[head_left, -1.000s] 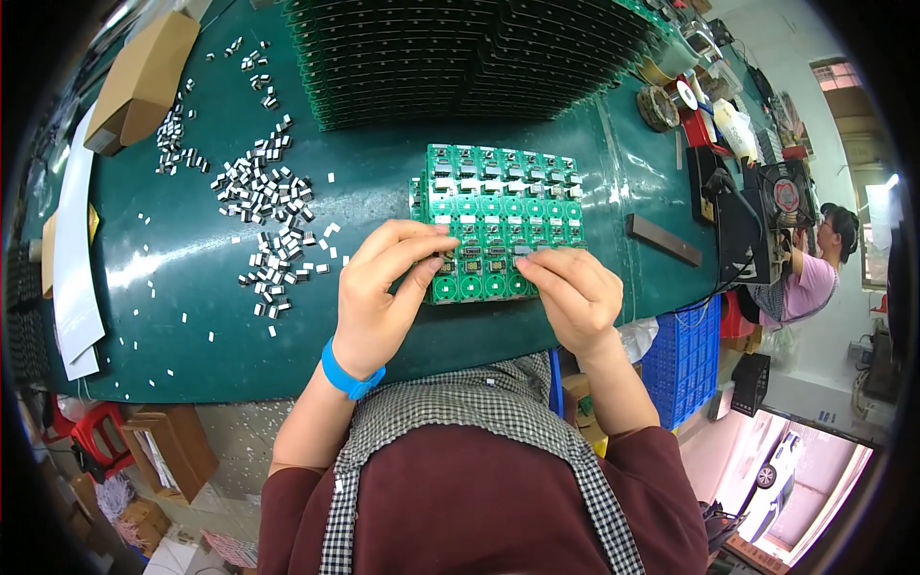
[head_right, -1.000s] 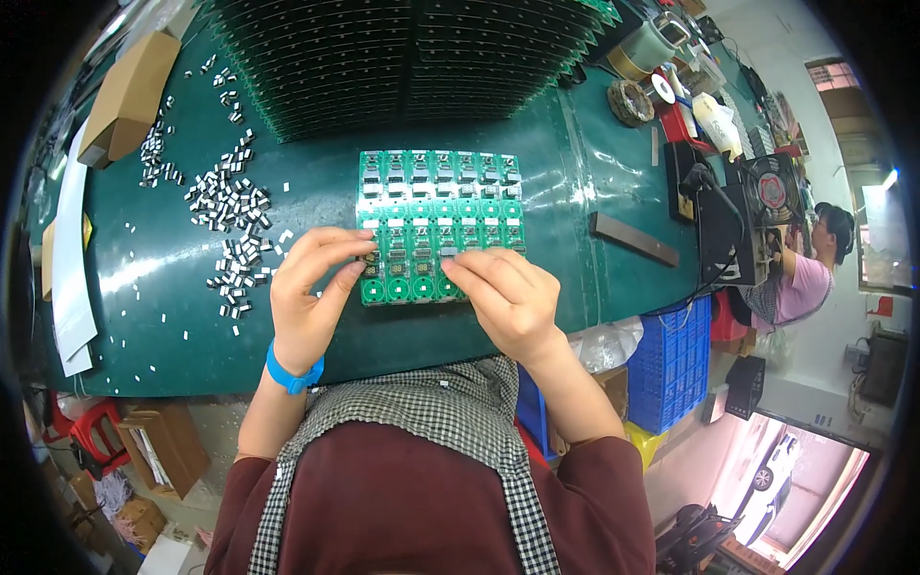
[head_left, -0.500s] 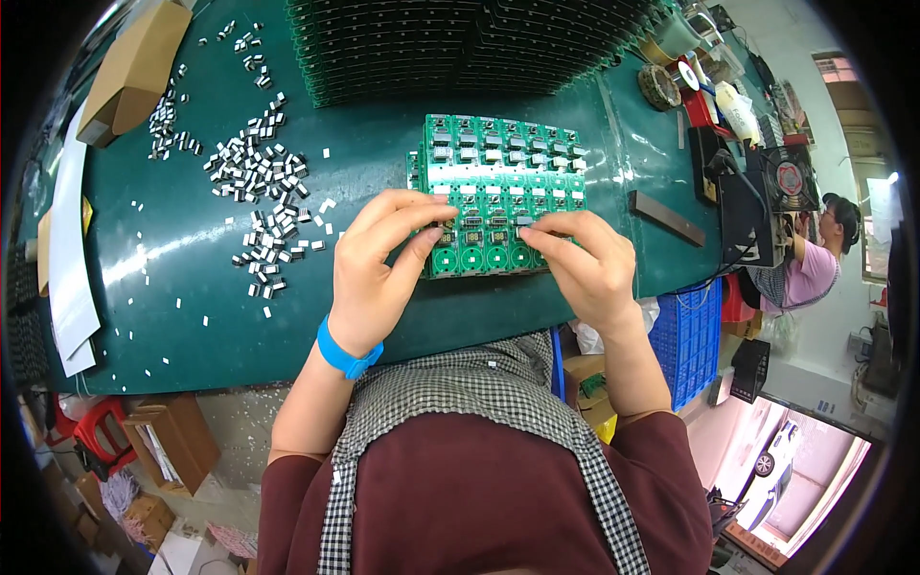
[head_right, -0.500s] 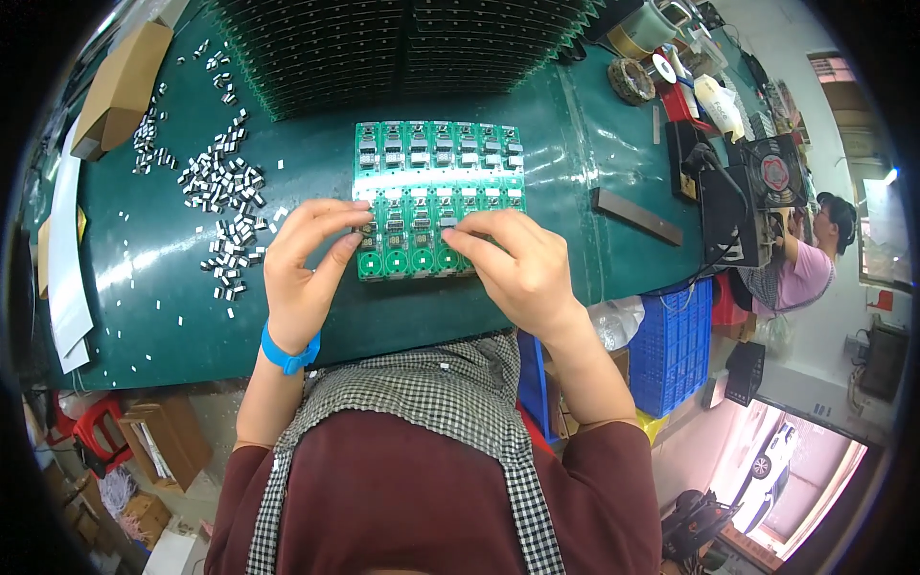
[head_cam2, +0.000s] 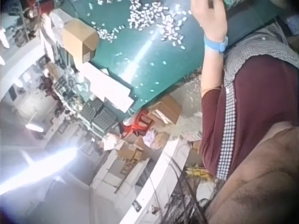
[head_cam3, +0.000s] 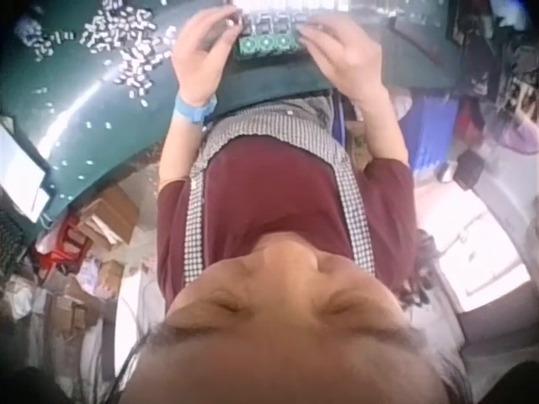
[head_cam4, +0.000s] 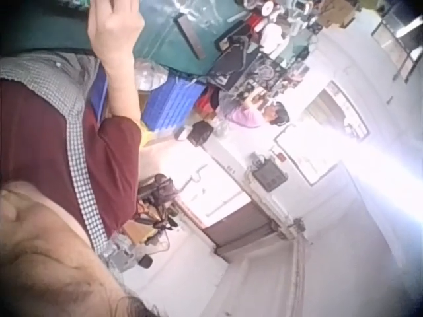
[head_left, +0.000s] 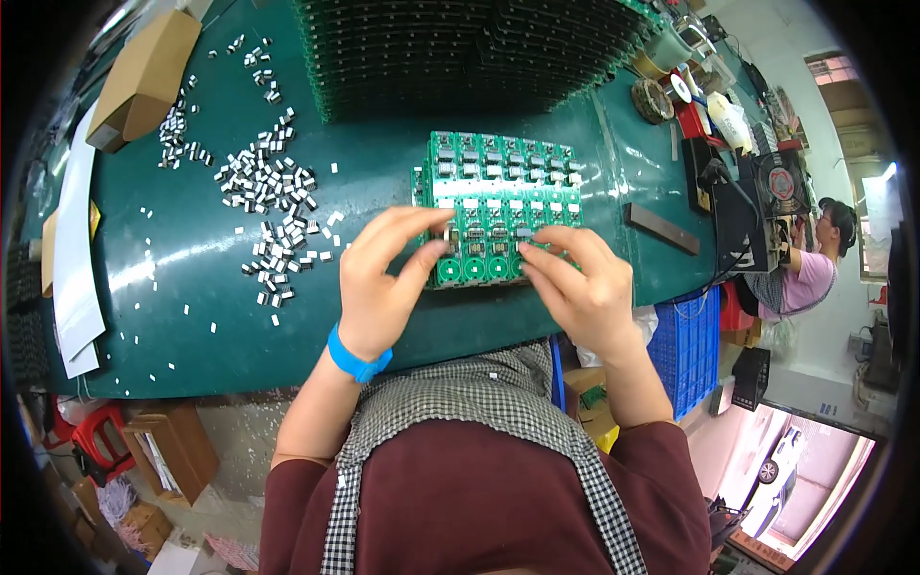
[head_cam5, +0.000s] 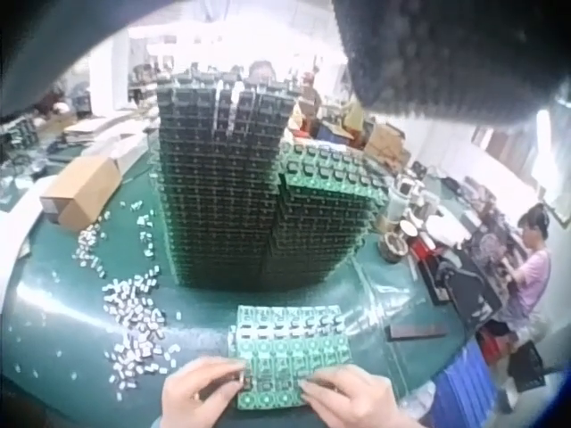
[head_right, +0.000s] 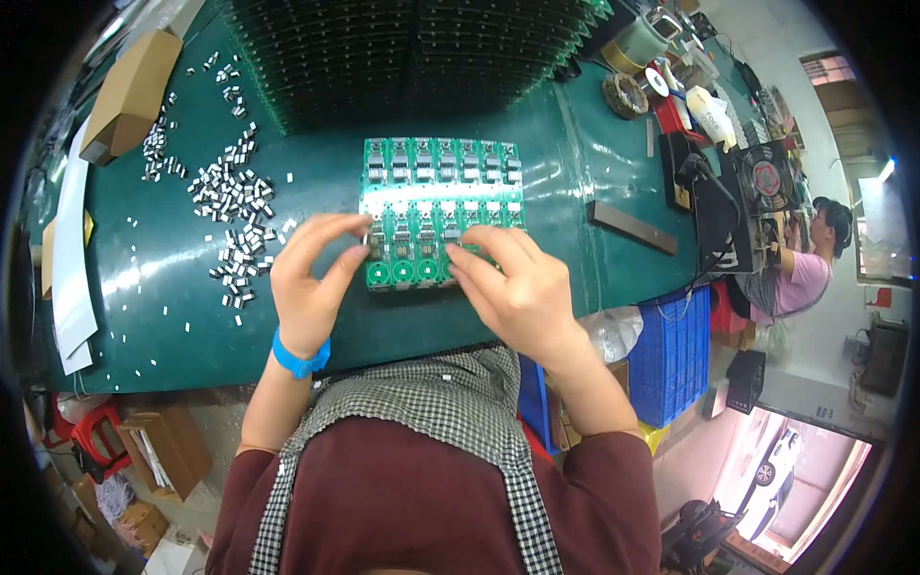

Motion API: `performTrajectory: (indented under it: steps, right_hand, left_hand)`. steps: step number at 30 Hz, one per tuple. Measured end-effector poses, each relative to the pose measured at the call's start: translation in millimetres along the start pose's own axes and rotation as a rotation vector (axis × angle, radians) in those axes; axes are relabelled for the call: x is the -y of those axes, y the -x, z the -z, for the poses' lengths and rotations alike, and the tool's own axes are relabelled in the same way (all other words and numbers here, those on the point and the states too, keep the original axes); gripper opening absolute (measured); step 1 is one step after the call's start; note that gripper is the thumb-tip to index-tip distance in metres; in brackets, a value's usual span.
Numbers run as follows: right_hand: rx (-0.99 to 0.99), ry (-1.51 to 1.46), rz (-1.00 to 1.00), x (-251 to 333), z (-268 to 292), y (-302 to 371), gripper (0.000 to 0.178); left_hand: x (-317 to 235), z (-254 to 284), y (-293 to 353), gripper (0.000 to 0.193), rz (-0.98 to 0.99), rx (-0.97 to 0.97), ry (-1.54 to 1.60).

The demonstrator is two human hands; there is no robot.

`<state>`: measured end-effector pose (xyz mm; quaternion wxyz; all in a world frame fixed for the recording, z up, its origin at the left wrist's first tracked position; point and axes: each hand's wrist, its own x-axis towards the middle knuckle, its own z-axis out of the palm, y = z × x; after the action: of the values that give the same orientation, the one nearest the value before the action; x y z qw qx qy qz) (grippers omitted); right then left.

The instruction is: The person attaches small components onto circuit boards by hand and stacks the assembled circuit boards on the workbench.

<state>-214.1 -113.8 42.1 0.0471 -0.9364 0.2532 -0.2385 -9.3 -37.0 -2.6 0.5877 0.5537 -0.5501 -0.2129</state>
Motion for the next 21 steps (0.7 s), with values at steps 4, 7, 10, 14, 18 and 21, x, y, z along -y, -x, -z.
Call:
performTrajectory:
  steps: [4, 7, 10, 14, 18, 21]
  right_hand:
    - [-0.095, -0.495, -0.224, 18.0, 3.0, -0.2, 0.033]
    - [-0.083, -0.546, -0.073, 23.9, -4.2, -5.7, 0.032]
    - [-0.09, -0.643, -0.094, 22.6, -12.6, 4.5, 0.027]
    - [-0.097, -1.334, -0.643, 34.2, -11.2, 11.8, 0.017]
    - [0.16, -1.723, -0.828, 24.5, -8.8, 17.8, 0.015]
    - [0.158, -1.82, -0.87, 23.7, -8.2, 17.6, 0.015]
  left_hand:
    - [-13.0, -1.5, 7.5, 0.036, -0.098, 0.042, 0.085]
    - [-19.0, -5.6, 12.4, 0.036, -0.168, 0.108, 0.012]
    - [-18.1, -8.0, 17.0, 0.033, -0.222, 0.105, 0.009]
    - [-18.1, -12.8, 18.0, 0.03, -0.217, 0.111, 0.159]
    - [-10.4, -11.5, 18.3, 0.027, -0.333, 0.182, 0.098]
    - [-13.2, -12.1, 16.8, 0.027, -0.486, 0.128, -0.032]
